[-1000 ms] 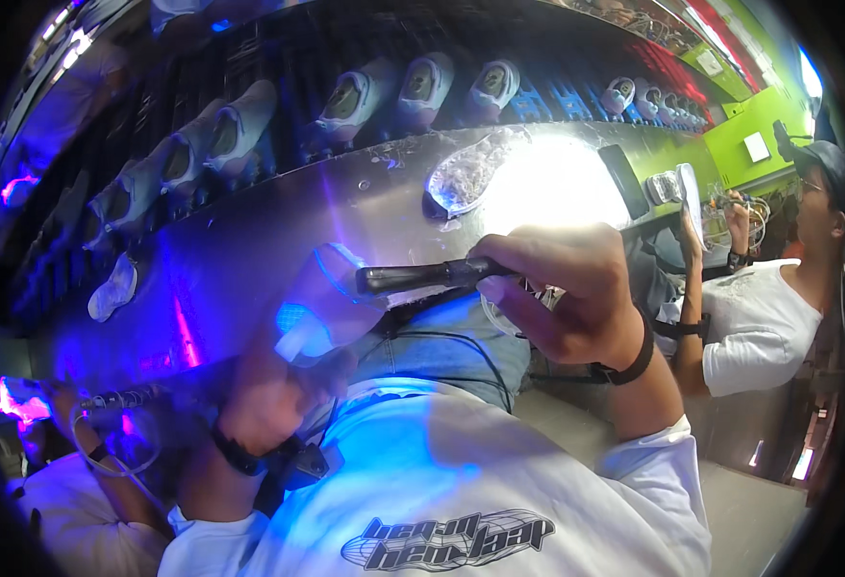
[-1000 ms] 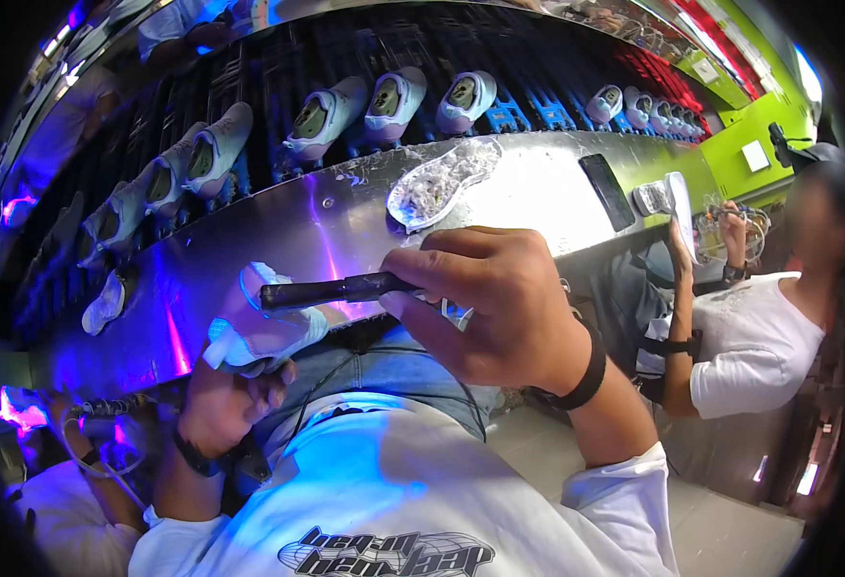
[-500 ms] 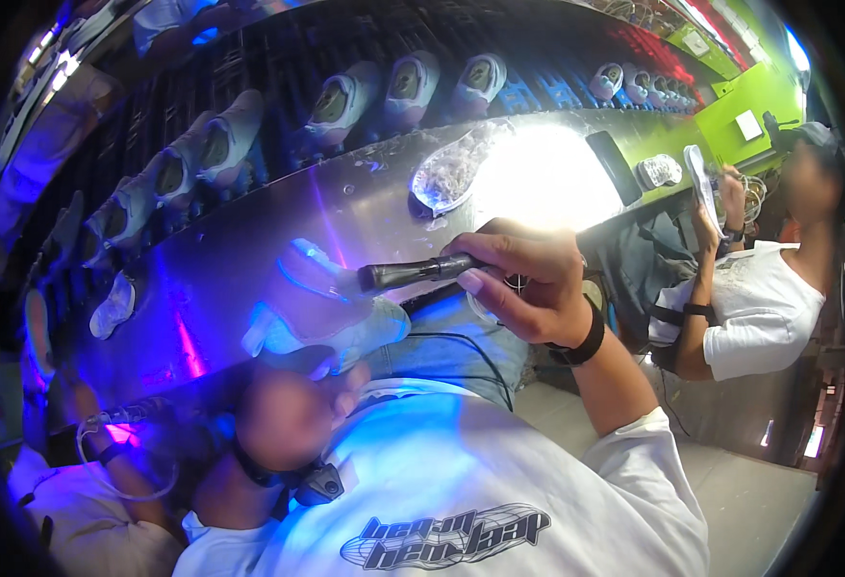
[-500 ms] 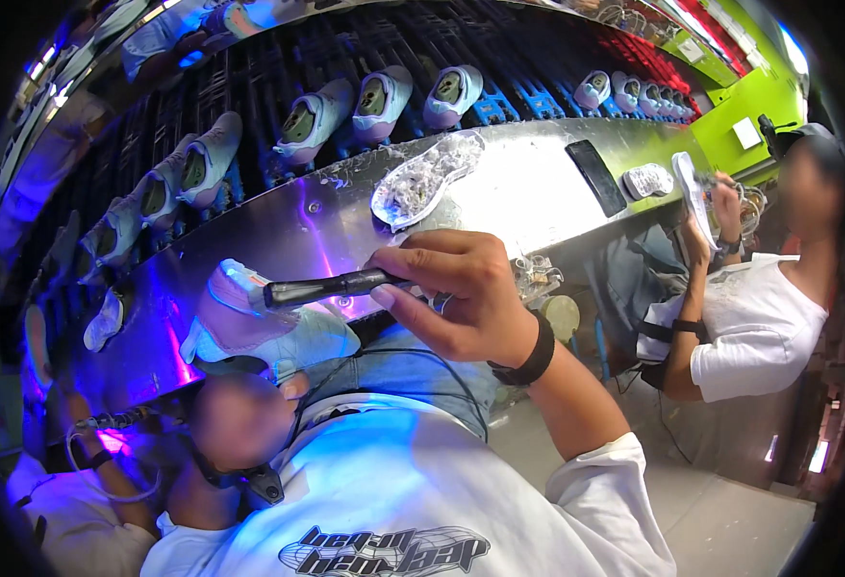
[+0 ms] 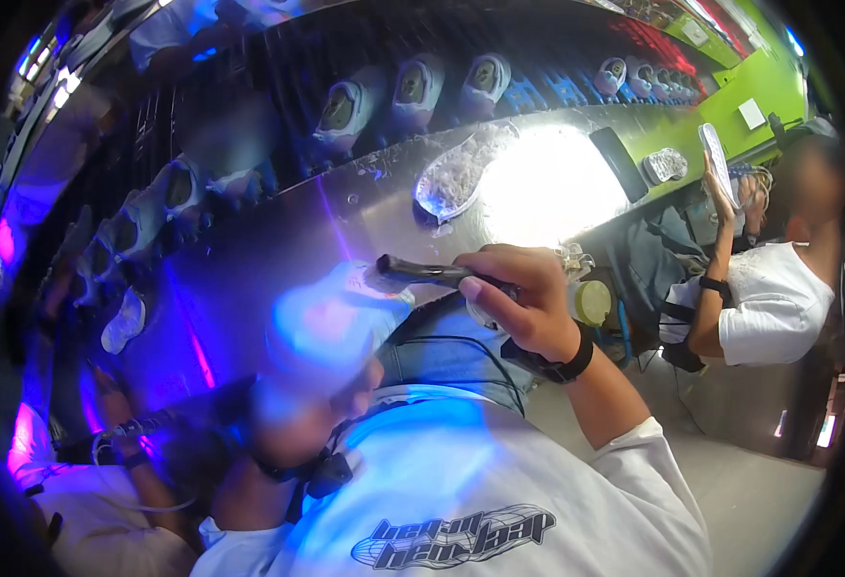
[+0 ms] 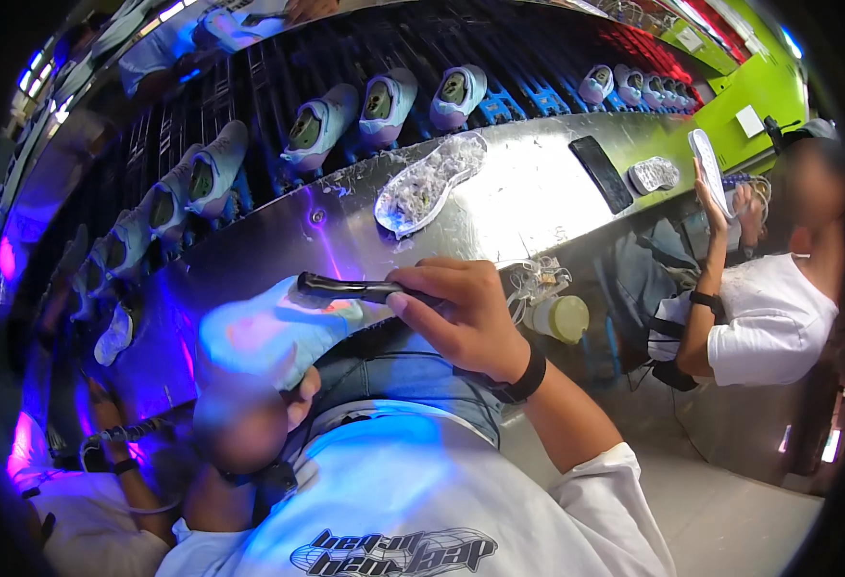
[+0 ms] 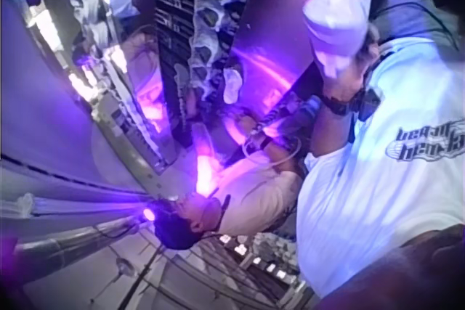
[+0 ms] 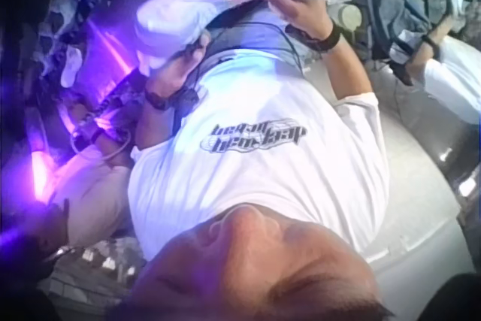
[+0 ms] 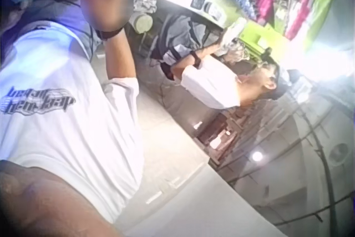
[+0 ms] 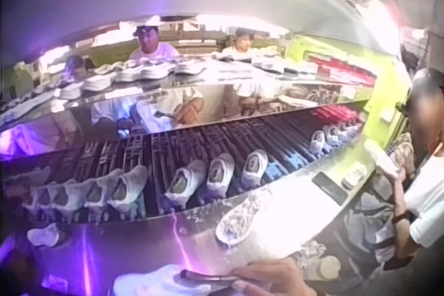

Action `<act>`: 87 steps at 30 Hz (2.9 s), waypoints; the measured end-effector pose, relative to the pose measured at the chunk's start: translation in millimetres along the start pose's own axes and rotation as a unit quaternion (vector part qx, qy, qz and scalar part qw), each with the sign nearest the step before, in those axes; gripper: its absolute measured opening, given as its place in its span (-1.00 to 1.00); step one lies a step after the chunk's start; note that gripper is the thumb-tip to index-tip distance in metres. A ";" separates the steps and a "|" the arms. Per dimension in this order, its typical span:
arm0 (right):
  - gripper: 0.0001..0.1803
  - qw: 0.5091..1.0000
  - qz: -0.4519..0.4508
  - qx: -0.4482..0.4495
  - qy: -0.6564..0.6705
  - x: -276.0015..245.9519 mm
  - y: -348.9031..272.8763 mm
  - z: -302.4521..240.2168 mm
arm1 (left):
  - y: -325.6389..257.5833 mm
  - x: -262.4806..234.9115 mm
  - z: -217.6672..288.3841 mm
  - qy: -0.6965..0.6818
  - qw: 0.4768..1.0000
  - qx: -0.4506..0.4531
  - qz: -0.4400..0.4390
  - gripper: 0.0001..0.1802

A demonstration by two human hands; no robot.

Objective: The person uses a handheld tool to apply a substance to the soles of white shoes on a conveyor belt. They repeatedly pick up shoes, treat the soles, and place them back on the line while other workers perform similar tasks nearby.

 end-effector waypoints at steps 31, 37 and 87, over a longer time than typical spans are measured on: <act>-0.68 0.971 0.147 0.178 0.068 30.2 -22.9 12.0 | 281.6 75.3 266.2 0.813 0.281 0.487 0.154 -0.38; -0.72 0.977 0.149 0.150 -0.027 24.2 -17.5 1.5 | 287.2 64.5 257.5 0.817 0.279 0.476 0.169 -0.54; -0.70 0.984 -0.062 0.166 -0.024 111.5 -12.6 -44.7 | -73.0 -1.0 59.5 0.783 0.359 0.499 0.092 -0.11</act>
Point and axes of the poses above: each hand's wrist, its own y-axis towards the middle knuckle, its own x-axis out of the palm, z = x × y, the point moved 1 cm from there along y, towards the middle knuckle, and after that the axes turned 11 degrees about -y, right-handed, at the moved point
